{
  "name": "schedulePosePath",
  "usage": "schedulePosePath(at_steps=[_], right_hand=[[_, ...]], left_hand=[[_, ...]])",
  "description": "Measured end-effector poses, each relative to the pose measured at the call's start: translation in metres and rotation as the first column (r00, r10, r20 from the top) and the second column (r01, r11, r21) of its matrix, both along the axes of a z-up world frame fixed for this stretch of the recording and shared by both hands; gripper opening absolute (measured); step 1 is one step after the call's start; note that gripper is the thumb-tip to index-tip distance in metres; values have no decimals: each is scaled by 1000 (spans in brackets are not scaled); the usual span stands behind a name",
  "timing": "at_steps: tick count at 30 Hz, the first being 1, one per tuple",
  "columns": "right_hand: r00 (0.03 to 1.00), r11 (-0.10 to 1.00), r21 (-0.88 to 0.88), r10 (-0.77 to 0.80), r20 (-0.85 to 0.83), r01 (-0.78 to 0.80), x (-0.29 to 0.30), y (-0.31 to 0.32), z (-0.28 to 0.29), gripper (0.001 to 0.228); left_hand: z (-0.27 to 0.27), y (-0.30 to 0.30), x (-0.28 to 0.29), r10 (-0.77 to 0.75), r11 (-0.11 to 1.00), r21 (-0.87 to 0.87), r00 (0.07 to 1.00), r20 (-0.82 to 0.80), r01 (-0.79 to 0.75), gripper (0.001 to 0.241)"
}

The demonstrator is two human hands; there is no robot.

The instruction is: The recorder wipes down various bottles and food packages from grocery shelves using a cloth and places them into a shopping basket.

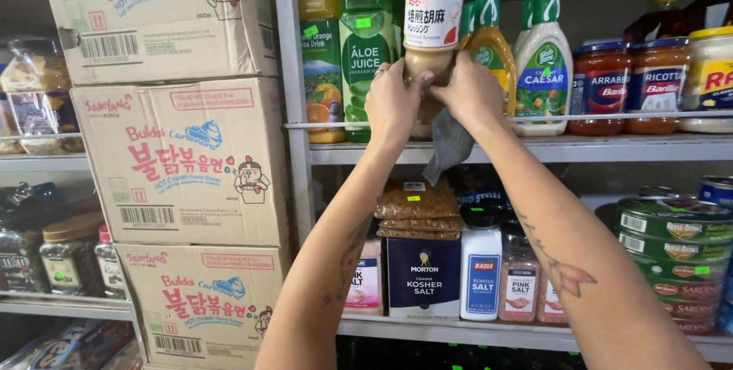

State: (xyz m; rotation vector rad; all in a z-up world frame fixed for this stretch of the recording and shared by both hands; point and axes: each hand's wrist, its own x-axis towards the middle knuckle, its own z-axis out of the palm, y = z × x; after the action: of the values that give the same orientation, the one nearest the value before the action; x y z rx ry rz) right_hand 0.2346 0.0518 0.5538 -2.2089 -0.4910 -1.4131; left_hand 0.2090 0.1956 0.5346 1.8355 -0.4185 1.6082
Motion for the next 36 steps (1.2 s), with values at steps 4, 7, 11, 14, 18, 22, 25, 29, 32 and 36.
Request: schedulePosePath(at_steps=[4, 7, 11, 14, 18, 22, 25, 29, 32, 36], right_hand=[[990, 999, -33, -34, 134, 39, -9, 5, -11, 65], [976, 992, -70, -88, 198, 104, -11, 6, -14, 62], [962, 978, -105, -155, 223, 182, -10, 7, -20, 55], [955, 972, -105, -180, 235, 209, -14, 9, -22, 53], [954, 968, -126, -184, 236, 218, -10, 8, -24, 51], [959, 964, -163, -170, 228, 210, -6, 7, -26, 46], [966, 963, -183, -163, 201, 201, -11, 8, -27, 39], [961, 963, -177, -160, 227, 202, -12, 8, -32, 35], [954, 954, -188, -187, 234, 234, -5, 7, -33, 35], [956, 960, -183, -164, 242, 211, -14, 9, -29, 39]], left_hand=[[2, 3, 3, 62, 998, -11, 997, -39, -63, 45], [6, 3, 9, 92, 996, -2, 996, -23, -92, 46], [7, 0, 19, 151, 988, 20, 988, -32, -150, 42], [7, -1, 18, 154, 988, 27, 988, -3, -154, 43], [5, -1, 31, 156, 987, 40, 988, 9, -156, 40], [7, -1, 39, 201, 978, 60, 979, 18, -202, 30], [8, -3, 37, 231, 970, 80, 973, -3, -230, 31], [-2, -4, 38, 270, 957, 110, 963, 12, -270, 24], [-14, -4, 32, 245, 964, 93, 968, 62, -250, 20], [-18, -4, 28, 213, 974, 64, 975, 57, -216, 19]])
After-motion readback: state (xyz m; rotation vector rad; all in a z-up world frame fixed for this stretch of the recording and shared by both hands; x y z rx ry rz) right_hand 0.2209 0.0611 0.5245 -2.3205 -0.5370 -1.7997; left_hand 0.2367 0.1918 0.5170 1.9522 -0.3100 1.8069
